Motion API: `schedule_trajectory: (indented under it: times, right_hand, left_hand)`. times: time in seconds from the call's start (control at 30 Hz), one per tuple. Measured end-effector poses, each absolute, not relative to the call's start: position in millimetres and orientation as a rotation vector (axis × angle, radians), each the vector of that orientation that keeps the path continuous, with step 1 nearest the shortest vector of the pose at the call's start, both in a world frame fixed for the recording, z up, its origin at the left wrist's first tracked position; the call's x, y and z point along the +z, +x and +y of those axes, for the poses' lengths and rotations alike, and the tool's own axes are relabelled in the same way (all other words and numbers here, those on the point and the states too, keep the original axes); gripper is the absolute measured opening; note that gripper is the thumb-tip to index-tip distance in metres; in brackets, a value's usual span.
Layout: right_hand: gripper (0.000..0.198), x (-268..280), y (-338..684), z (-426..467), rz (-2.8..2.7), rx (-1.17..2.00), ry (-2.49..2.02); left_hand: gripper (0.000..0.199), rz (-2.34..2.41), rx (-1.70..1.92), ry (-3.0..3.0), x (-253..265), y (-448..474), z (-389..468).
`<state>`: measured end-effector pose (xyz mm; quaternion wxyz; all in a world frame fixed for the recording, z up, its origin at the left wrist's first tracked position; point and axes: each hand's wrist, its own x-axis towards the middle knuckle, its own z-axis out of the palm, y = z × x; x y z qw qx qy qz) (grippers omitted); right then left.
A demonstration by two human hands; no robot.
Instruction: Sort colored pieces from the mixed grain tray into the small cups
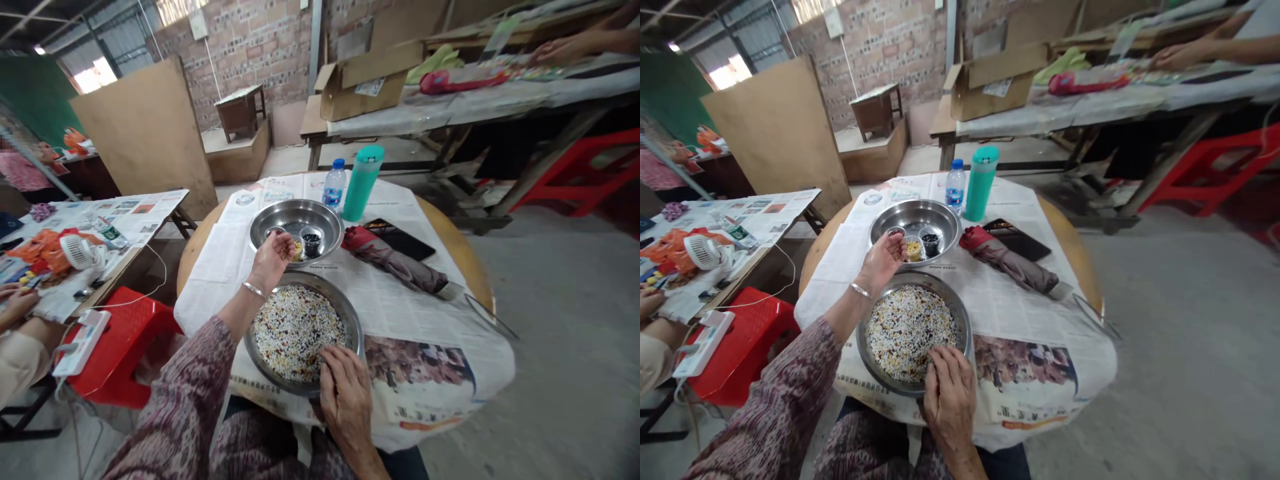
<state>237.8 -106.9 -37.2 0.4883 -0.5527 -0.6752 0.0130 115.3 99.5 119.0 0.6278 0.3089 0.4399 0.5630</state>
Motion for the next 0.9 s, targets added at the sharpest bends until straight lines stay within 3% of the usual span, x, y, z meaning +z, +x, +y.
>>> schedule_trajectory:
  times: [0.37,0.67,0.77,0.9]
  right_hand:
    - [0.025,-38,238,-106,-1.650,-0.013,-1.328]
    - [0.024,-38,238,-107,-1.655,-0.004,-1.339]
    - [0.024,-36,238,-107,-1.647,0.015,-1.345]
    - [0.024,-31,238,-108,-1.642,0.056,-1.350]
  left_hand:
    - [0.062,1.082,1.143,1.298,100,125,156]
    - [0.064,1.009,1.096,1.294,96,119,156]
    - [0.059,0.989,1.120,1.279,97,119,155]
    - [0.032,0.954,1.281,1.359,97,116,135]
